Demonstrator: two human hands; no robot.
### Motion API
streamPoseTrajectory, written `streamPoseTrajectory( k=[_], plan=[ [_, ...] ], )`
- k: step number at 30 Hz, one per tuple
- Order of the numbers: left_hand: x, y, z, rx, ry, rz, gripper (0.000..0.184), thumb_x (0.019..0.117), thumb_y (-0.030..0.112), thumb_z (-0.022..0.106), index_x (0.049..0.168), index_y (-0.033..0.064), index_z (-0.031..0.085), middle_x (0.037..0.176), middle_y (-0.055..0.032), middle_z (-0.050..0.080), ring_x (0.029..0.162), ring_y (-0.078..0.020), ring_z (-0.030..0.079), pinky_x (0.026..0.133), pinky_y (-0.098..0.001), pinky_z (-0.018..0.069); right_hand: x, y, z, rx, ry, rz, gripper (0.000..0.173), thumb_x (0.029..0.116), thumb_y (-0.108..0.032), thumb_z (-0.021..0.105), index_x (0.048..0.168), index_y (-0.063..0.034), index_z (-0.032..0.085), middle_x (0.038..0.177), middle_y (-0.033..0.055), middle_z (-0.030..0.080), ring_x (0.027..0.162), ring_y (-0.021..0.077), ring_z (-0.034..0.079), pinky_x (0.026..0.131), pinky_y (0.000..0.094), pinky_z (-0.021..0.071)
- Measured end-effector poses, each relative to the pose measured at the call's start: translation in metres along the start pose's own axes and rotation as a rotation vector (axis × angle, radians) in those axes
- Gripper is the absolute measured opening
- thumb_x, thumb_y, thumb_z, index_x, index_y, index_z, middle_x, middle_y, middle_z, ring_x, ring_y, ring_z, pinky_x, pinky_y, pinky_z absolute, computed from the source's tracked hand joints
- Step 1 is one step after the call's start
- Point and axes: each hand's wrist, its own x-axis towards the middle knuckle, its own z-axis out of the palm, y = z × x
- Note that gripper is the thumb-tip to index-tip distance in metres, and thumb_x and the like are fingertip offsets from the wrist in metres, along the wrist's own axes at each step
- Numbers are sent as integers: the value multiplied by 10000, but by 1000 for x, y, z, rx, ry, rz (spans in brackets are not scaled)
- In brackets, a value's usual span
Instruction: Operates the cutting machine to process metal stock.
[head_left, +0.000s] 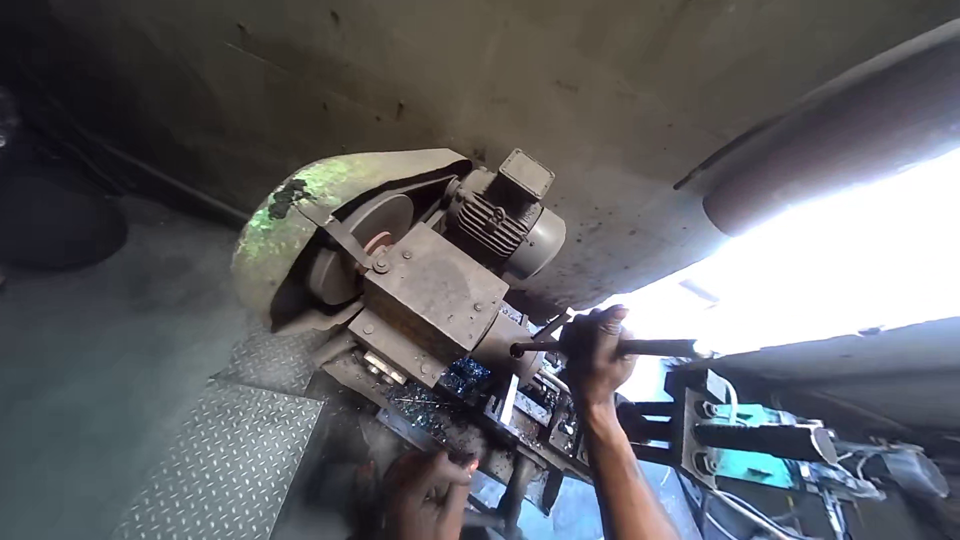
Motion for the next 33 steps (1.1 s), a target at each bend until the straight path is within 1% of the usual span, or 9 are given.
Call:
streamPoseTrajectory(
  k=[3,5,8,14,17,20,26,31,33],
  plan=[
    [-1,1,-4,32,-29,21,231,979,267,674,803,134,608,635,29,570,557,-5,558,551,-143,491,-20,15,-3,-90,-60,61,507,1078,-510,432,632,-276,491,507,-148,448,422,-14,434,431,187,410],
    [-1,-2,-3,70,-7,44,251,991,267,665,797,111,633,647,13,593,588,0,573,586,-132,484,-22,-6,2,-92,-79,-4,501,1084,-481,456,633,-263,476,513,-149,412,425,-33,400,419,152,368],
    [-3,3,-1,87,33,23,295,1003,289,652,780,98,628,631,13,593,588,8,573,598,-134,482,-21,-33,2,-51,-79,-134,448,1074,-477,490,677,-273,532,552,-158,461,475,-44,454,459,145,407],
    [-9,-1,-4,56,-1,-10,260,997,288,677,799,123,645,623,39,589,560,26,560,562,-123,484,-34,44,-6,-238,-150,-34,540,1095,-455,422,623,-195,448,509,-96,404,432,17,409,434,225,382],
    [-3,3,-2,88,21,0,287,992,276,672,773,96,630,621,14,581,576,14,555,592,-127,471,-24,-9,-2,-166,-109,-33,478,1077,-487,468,663,-255,526,553,-160,478,476,-50,465,466,143,417],
    [-1,6,0,103,35,-7,293,996,297,668,765,121,623,620,33,564,577,22,549,591,-127,480,-10,-55,-6,-18,-93,-116,426,1058,-508,497,703,-285,571,559,-160,491,474,-38,469,459,147,414],
    [-1,2,-3,39,-19,26,244,987,269,675,792,125,643,629,56,585,569,47,551,561,-109,467,-21,18,-9,-93,-118,-7,506,1092,-476,428,643,-249,482,521,-146,446,438,-24,438,437,180,408],
    [0,0,-4,-26,-51,24,208,976,253,679,813,143,611,605,55,528,509,26,510,496,-120,454,-9,-30,-5,32,-78,-21,466,1061,-526,484,655,-298,506,533,-167,426,453,-28,417,448,175,385],
    [0,-1,-4,-44,-56,26,195,977,242,677,819,142,623,615,59,541,518,30,515,499,-116,452,-11,-24,-6,-17,-49,-28,481,1071,-534,452,661,-286,495,530,-152,426,442,-19,419,437,180,389]
  ],
)
